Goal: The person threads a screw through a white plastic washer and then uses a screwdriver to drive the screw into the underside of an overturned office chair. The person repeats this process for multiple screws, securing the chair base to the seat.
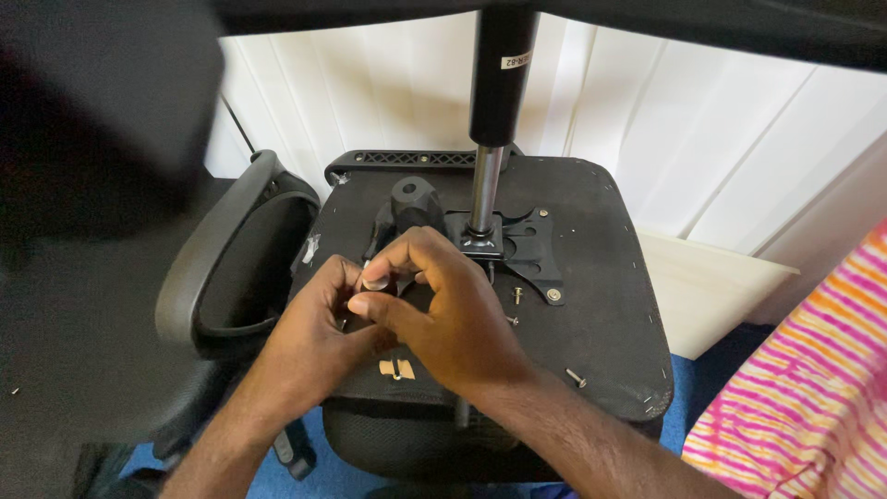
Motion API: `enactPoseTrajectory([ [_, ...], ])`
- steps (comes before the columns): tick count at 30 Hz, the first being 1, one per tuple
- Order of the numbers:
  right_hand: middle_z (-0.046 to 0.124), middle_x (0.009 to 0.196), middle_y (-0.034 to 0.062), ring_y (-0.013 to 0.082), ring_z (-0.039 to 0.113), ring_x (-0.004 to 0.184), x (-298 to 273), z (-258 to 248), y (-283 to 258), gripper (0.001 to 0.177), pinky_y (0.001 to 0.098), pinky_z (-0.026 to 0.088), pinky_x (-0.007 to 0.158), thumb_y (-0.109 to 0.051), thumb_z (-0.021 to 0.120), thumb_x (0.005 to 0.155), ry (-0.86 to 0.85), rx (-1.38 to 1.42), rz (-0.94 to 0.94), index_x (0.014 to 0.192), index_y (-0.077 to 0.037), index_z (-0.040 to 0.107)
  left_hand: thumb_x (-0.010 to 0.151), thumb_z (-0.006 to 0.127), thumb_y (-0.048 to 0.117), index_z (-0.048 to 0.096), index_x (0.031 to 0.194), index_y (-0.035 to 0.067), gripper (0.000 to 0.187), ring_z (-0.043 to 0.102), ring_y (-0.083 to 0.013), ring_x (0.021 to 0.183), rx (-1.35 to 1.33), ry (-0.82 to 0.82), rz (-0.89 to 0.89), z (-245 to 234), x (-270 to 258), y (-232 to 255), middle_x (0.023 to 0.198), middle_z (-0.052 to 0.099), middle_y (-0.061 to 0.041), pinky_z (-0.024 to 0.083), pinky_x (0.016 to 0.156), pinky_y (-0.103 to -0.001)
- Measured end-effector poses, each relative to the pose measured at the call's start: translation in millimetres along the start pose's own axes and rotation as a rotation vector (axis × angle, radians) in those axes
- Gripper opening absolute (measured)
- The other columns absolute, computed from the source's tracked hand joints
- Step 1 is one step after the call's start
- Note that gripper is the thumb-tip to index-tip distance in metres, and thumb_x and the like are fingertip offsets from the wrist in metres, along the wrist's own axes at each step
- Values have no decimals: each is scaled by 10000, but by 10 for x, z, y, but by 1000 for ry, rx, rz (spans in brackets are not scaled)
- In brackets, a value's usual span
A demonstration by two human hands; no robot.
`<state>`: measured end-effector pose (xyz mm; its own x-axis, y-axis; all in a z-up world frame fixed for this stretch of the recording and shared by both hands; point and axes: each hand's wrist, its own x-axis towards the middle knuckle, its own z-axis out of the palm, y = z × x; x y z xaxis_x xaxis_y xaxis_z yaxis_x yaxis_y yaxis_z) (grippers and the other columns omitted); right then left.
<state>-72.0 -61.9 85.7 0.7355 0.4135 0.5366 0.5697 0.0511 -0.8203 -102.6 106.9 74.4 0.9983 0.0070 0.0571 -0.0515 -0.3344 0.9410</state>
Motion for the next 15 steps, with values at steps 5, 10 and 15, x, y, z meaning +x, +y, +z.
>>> enactPoseTrajectory([
  [5, 728, 1017, 17, 106, 705, 997, -34, -80, 40, 184, 293, 560, 905, -174, 692, 983, -70, 7, -23, 1135, -72, 665, 860, 682, 6, 595, 1292, 48, 443, 691, -96, 928, -212, -179, -66, -158, -13, 134, 1048, 734, -50, 588, 847, -283],
  [10, 731, 1109, 7, 102, 686, 1022, -36, -72, 72, 184, 293, 554, 916, -154, 627, 1007, -115, 17, 32, 1164, -83, 691, 841, 668, -11, 580, 1406, 74, 579, 716, -82, 1046, -240, -257, -65, -322, 6, 85, 1151, 761, -45, 582, 932, -273],
  [15, 647, 1151, 40, 139, 660, 1045, 1, -79, 73, 185, 296, 546, 885, -88, 585, 1032, -119, 4, -10, 1170, -82, 708, 893, 767, -29, 621, 1473, 87, 609, 559, -206, 832, -94, -167, -85, -351, 81, -100, 965, 609, -160, 483, 734, -359],
])
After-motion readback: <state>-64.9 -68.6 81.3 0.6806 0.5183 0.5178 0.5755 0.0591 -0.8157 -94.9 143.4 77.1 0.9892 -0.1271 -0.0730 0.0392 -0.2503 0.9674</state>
